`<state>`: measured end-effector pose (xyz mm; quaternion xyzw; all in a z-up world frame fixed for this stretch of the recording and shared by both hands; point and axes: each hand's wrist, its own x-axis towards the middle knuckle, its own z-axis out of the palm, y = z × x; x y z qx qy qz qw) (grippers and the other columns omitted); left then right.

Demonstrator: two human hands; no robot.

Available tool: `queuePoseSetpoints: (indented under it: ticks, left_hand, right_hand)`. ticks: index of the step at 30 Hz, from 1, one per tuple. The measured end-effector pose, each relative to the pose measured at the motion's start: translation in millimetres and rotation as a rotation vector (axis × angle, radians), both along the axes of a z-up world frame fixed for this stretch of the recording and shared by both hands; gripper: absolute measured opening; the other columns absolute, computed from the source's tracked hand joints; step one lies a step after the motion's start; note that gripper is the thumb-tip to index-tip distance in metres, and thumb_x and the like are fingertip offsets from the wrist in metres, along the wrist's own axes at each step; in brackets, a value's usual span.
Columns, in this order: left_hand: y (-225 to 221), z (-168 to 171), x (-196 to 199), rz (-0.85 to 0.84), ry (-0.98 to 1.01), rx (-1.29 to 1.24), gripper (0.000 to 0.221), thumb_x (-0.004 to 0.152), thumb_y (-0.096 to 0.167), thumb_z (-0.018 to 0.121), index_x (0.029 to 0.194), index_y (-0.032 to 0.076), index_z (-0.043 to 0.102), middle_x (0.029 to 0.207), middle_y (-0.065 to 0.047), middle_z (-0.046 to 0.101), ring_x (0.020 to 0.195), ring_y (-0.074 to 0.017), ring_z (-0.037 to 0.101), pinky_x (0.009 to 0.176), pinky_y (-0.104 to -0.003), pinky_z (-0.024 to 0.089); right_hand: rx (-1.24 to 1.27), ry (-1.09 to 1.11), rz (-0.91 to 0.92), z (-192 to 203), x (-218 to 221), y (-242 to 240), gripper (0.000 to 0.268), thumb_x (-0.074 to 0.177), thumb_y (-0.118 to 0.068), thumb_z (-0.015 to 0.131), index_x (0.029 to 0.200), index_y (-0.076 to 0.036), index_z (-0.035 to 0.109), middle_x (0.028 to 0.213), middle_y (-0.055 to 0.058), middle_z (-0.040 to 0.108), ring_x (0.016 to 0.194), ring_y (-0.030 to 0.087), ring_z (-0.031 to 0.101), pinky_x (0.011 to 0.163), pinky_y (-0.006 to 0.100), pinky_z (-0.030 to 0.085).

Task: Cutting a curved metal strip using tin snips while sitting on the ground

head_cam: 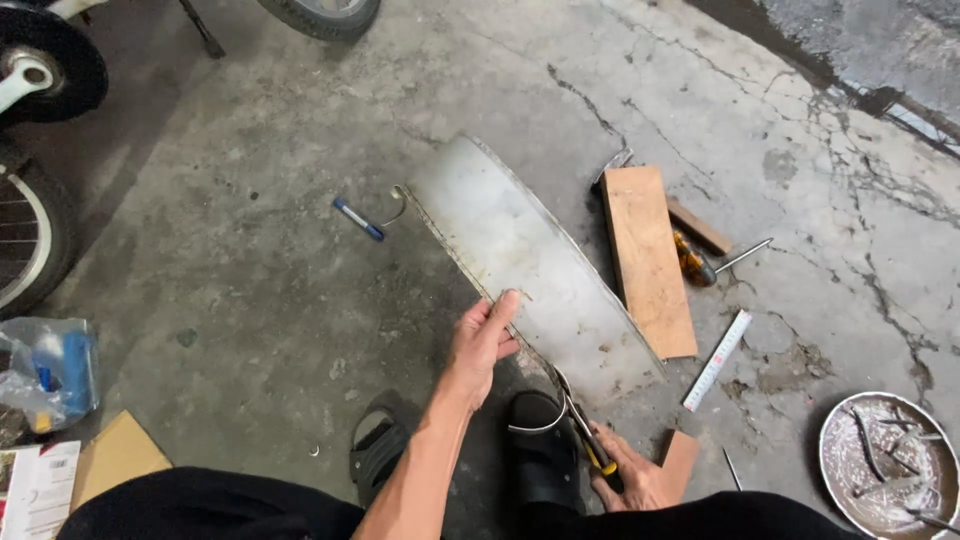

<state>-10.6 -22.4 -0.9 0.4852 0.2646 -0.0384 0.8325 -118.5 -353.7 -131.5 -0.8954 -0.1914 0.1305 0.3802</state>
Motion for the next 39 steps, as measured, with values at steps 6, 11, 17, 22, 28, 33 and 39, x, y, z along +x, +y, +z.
queuePoseSetpoints:
  ticks: [6, 11, 17, 22, 28, 33, 39]
  left_hand:
    - [1.4, 26.1, 3.8, -0.023, 0.009, 0.011, 0.038, 0.095, 0.041, 0.082, 0.108, 0.006, 0.079, 0.093, -0.005, 0.075, 0.083, -0.0151, 0.071, 0.085, -0.033, 0.057]
    - [2.6, 41.4, 10.2, -0.058, -0.028, 0.101, 0.039, 0.092, 0.043, 0.083, 0.104, 0.006, 0.079, 0.082, -0.003, 0.071, 0.079, -0.0167, 0.071, 0.084, -0.040, 0.062]
    - [-7.8, 39.8, 11.9, 0.074, 0.043, 0.152, 0.037, 0.096, 0.040, 0.080, 0.105, 0.005, 0.080, 0.090, -0.005, 0.075, 0.078, -0.0152, 0.069, 0.078, -0.033, 0.057]
    - [-1.3, 49.5, 0.5, 0.092, -0.003, 0.126, 0.045, 0.095, 0.040, 0.078, 0.119, 0.002, 0.080, 0.101, -0.010, 0.080, 0.088, -0.0191, 0.074, 0.088, -0.037, 0.059]
    - [15.6, 19.1, -3.7, 0.101, -0.012, 0.084, 0.039, 0.095, 0.043, 0.081, 0.107, 0.005, 0.078, 0.085, -0.004, 0.071, 0.079, -0.0156, 0.069, 0.081, -0.035, 0.059]
    - [20.6, 10.4, -0.6, 0.112, 0.021, 0.093, 0.040, 0.092, 0.045, 0.083, 0.102, 0.006, 0.077, 0.077, -0.002, 0.065, 0.072, -0.0157, 0.068, 0.079, -0.037, 0.062]
    - [22.5, 31.3, -3.0, 0.138, -0.021, 0.052, 0.039, 0.092, 0.042, 0.084, 0.102, 0.005, 0.077, 0.078, 0.000, 0.059, 0.075, -0.0150, 0.066, 0.080, -0.035, 0.062]
  right_hand:
    - [-0.057, 0.028, -0.043, 15.8, -4.5, 12.7, 0.079, 0.079, -0.016, 0.083, 0.155, -0.020, 0.063, 0.153, 0.002, 0.074, 0.123, 0.019, 0.084, 0.099, 0.029, 0.068]
    - [0.030, -0.039, -0.023, 12.6, -5.0, 15.8, 0.070, 0.081, -0.014, 0.083, 0.148, -0.009, 0.066, 0.156, 0.004, 0.072, 0.135, 0.022, 0.077, 0.105, 0.032, 0.065]
    - [-0.025, 0.144, -0.036, 23.7, 8.6, 18.4, 0.082, 0.075, -0.007, 0.079, 0.154, -0.022, 0.062, 0.155, -0.002, 0.073, 0.127, 0.021, 0.082, 0.100, 0.030, 0.068]
    - [-0.023, 0.228, 0.013, 16.6, 12.6, 13.7, 0.076, 0.081, -0.009, 0.079, 0.155, -0.017, 0.060, 0.157, 0.003, 0.070, 0.139, 0.024, 0.074, 0.111, 0.034, 0.062]
    - [-0.025, 0.410, -0.022, -0.3, 19.2, -1.6, 0.074, 0.080, -0.005, 0.079, 0.152, -0.018, 0.065, 0.158, 0.002, 0.072, 0.144, 0.021, 0.071, 0.119, 0.034, 0.056]
    - [-0.088, 0.413, -0.023, 15.5, 22.9, -2.8, 0.074, 0.080, -0.006, 0.077, 0.152, -0.021, 0.066, 0.156, -0.001, 0.074, 0.142, 0.018, 0.074, 0.116, 0.030, 0.059]
    - [-0.093, 0.094, 0.005, 23.5, 24.5, 10.6, 0.077, 0.078, -0.007, 0.076, 0.153, -0.011, 0.060, 0.157, 0.004, 0.069, 0.131, 0.025, 0.078, 0.101, 0.033, 0.067]
